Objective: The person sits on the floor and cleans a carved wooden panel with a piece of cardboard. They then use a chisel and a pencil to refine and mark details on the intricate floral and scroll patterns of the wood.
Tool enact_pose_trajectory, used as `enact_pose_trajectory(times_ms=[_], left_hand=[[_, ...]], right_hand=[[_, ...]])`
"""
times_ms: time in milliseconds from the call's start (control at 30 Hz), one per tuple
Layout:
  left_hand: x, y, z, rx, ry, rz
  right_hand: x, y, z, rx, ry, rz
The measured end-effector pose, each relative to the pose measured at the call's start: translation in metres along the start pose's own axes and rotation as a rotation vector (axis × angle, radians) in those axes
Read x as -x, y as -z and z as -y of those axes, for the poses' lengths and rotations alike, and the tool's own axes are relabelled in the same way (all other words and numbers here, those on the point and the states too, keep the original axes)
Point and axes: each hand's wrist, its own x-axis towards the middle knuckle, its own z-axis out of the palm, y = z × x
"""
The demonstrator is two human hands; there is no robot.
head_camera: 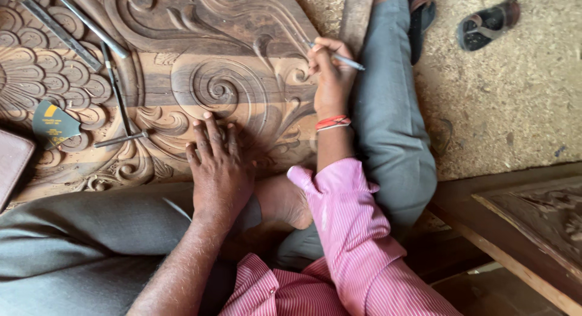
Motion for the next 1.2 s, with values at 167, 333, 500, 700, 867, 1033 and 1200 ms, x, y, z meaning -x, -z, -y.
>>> enact_pose_trajectory(times_ms=[167,333,500,700,867,1033,1200], left_hand=[[0.000,-0.006,0.001,-0.007,-0.011,-0.034],[0.002,-0.012,0.004,-0.036,-0.031,-0.065],[0.002,-0.013,0.003,-0.010,-0.017,-0.089],[0.004,-0.017,0.006,0.004,-0.012,-0.124],[0.003,-0.019,0.004,0.001,-0.024,-0.136],[0.001,-0.015,0.003,0.003,-0.013,-0.106],[0.001,-0.013,0.004,-0.008,-0.026,-0.088]], right_hand=[[0.033,-0.004,0.029,0.280,-0.072,0.102],[0.026,0.004,0.096,0.554,-0.066,0.308],[0.026,0.014,0.117,0.817,0.107,0.313],[0.043,0.016,0.049,0.464,0.037,0.150],[0.037,0.025,0.016,0.617,0.249,0.145],[0.032,0.026,0.016,0.604,0.135,0.099],[0.030,0.027,0.022,0.629,0.162,0.156]])
